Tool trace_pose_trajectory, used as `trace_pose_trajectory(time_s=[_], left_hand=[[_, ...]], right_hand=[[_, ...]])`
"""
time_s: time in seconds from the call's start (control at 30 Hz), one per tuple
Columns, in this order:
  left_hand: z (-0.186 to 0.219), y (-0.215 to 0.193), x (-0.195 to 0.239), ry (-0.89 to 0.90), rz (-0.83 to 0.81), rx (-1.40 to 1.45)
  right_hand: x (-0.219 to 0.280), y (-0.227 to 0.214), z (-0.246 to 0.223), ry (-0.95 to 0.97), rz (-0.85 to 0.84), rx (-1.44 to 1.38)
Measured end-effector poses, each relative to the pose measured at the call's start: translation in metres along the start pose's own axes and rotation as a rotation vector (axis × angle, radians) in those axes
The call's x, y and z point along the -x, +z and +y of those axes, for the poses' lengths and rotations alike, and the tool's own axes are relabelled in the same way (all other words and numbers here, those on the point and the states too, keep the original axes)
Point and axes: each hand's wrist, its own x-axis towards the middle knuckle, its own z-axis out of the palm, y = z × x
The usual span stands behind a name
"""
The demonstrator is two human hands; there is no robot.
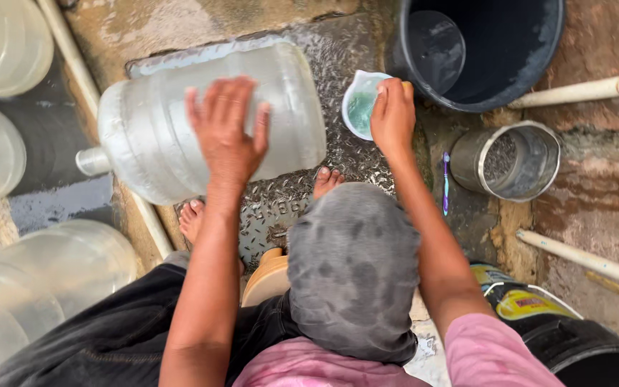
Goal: The person scrubs the exterior of large transparent water dispenser bottles using a yellow sponge and soapy water from a small white jug. The person handles the bottles one at a time, rotating them to clean different sides, then places them upright among other bottles.
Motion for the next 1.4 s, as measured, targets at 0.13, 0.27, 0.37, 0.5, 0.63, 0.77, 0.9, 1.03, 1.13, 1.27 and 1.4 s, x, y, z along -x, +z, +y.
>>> trace_pose_trajectory(time_s=[0.13, 0.27, 0.37, 0.5, 0.63, 0.77, 0.9, 1.03, 1.13, 1.27, 1.4], left_hand=[[-0.056, -0.02, 0.039, -0.237, 0.041, -0.155], [-0.068, -0.012, 0.043, -0.286, 0.049, -0.243], [-0.06, 0.009, 0.037, -0.365, 0.075, -0.232], [-0.039, 0.044, 0.041, -0.322, 0.13, -0.19], [-0.053, 0.06, 0.052, -0.338, 0.134, -0.169], [-0.07, 0.049, 0.071, -0.408, 0.207, -0.133], [-0.085, 0.03, 0.061, -0.456, 0.235, -0.361], [-0.069, 0.036, 0.064, -0.517, 0.2, -0.368], [-0.087, 0.05, 0.06, -0.502, 0.27, -0.481], [-0.097, 0.06, 0.109, -0.494, 0.252, -0.439], [-0.101, 0.078, 0.104, -0.453, 0.382, -0.388]], right_hand=[[-0.012, 0.056, 0.069, -0.092, -0.567, 0.3], [-0.061, 0.046, 0.024, -0.09, -0.838, 0.396], [-0.087, 0.0, -0.064, -0.246, -0.353, 0.079], [-0.093, -0.008, -0.162, -0.642, -0.626, 0.005], [-0.06, 0.049, -0.202, -0.776, -0.711, 0.151], [-0.039, 0.064, -0.206, -0.764, -0.77, 0.078], [-0.121, 0.029, -0.21, -0.269, -0.349, 0.372], [-0.108, 0.034, -0.234, -0.066, -0.14, 0.338], [-0.046, 0.1, -0.273, -0.525, -0.505, 0.059], [-0.031, 0.112, -0.26, -0.588, -0.74, -0.01], [-0.11, 0.057, -0.25, -0.183, -0.483, 0.389]])
